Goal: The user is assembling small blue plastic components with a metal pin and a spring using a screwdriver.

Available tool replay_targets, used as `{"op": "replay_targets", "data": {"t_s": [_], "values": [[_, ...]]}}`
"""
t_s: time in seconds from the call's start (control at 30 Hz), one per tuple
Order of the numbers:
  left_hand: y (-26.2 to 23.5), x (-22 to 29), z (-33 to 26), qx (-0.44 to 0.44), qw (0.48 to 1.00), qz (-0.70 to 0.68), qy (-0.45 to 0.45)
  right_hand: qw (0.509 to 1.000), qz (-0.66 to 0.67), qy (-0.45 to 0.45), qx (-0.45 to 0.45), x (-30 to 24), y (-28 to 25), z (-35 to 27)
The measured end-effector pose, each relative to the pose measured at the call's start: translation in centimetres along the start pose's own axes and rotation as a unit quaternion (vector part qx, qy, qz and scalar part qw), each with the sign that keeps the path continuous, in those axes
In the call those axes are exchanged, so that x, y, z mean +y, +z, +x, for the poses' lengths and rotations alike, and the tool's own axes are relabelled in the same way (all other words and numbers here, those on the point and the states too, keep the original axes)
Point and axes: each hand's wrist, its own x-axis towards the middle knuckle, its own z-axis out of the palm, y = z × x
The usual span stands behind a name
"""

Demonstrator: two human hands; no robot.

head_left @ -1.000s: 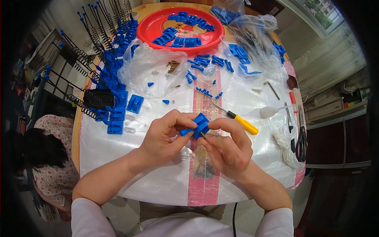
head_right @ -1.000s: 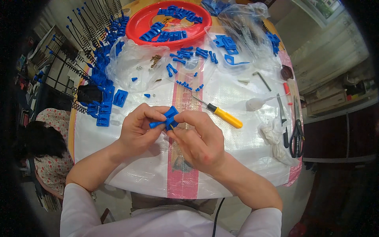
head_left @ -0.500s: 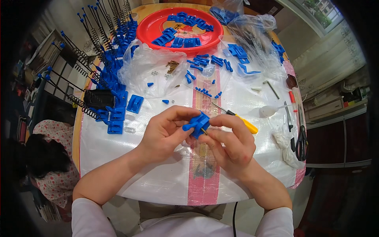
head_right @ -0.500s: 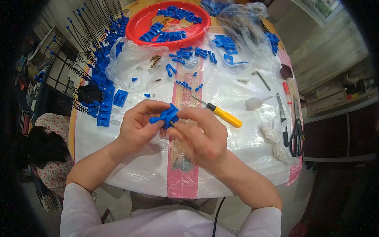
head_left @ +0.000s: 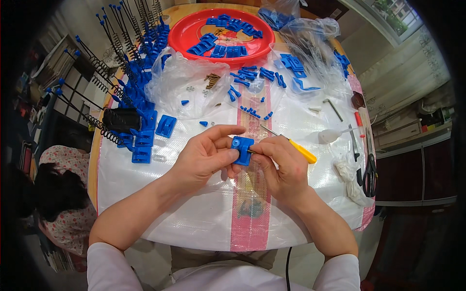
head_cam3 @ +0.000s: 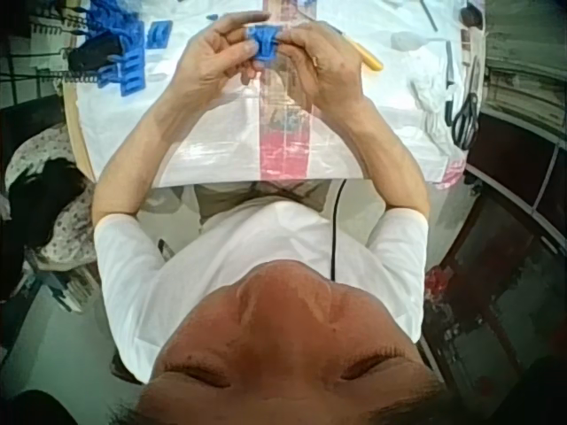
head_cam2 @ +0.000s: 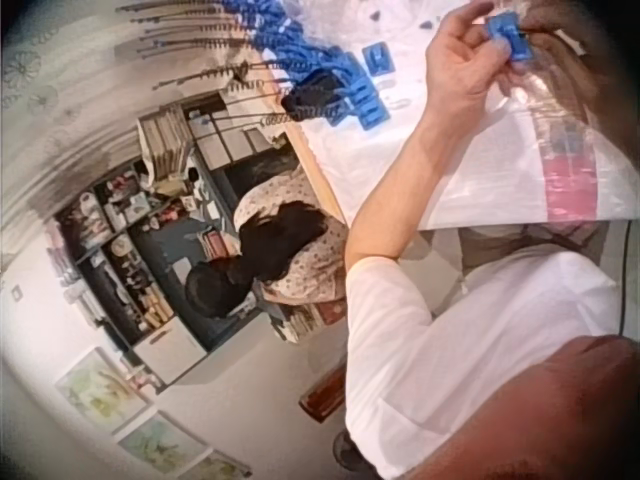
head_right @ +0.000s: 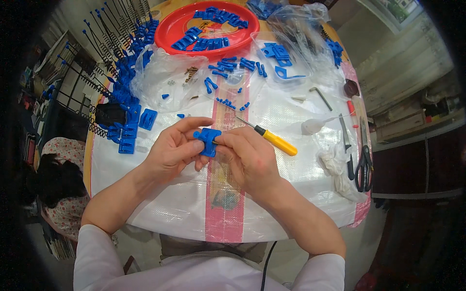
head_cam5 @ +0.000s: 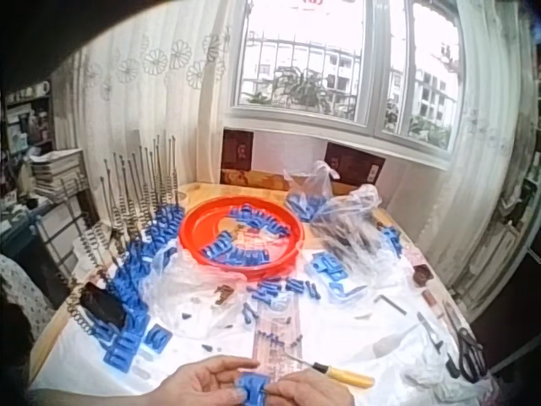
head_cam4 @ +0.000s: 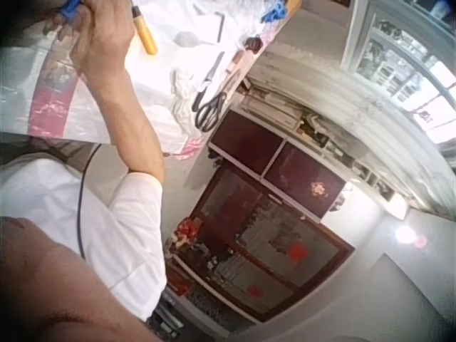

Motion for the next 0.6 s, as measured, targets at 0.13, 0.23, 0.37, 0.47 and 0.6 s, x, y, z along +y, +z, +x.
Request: {"op": "replay_targets", "data": {"t_s": [0.13,0.23,0.37,0.47,0.6], "values": [[-0.4,-0.5,0.1,0.011,1.000,0.001,-0.029,1.000,0.006,0.005,0.005,0.0,0.1,0.0],[-0.8,-0.5,0.1,-0.009,0.999,0.010,-0.042,0.999,0.010,0.039,0.011,0.1,0.1,-0.3],[0.1,-0.3,0.0,-0.027,0.999,0.021,0.026,0.994,0.007,0.106,0.010,0.4,-0.1,-0.5],[0.4,-0.3,0.0,-0.023,0.998,0.036,0.055,0.996,0.005,0.085,0.013,0.7,-0.1,-0.5],[1.1,0.0,-0.2,-0.011,0.993,0.064,0.097,0.997,-0.001,0.076,0.012,0.7,0.0,-0.5]]}}
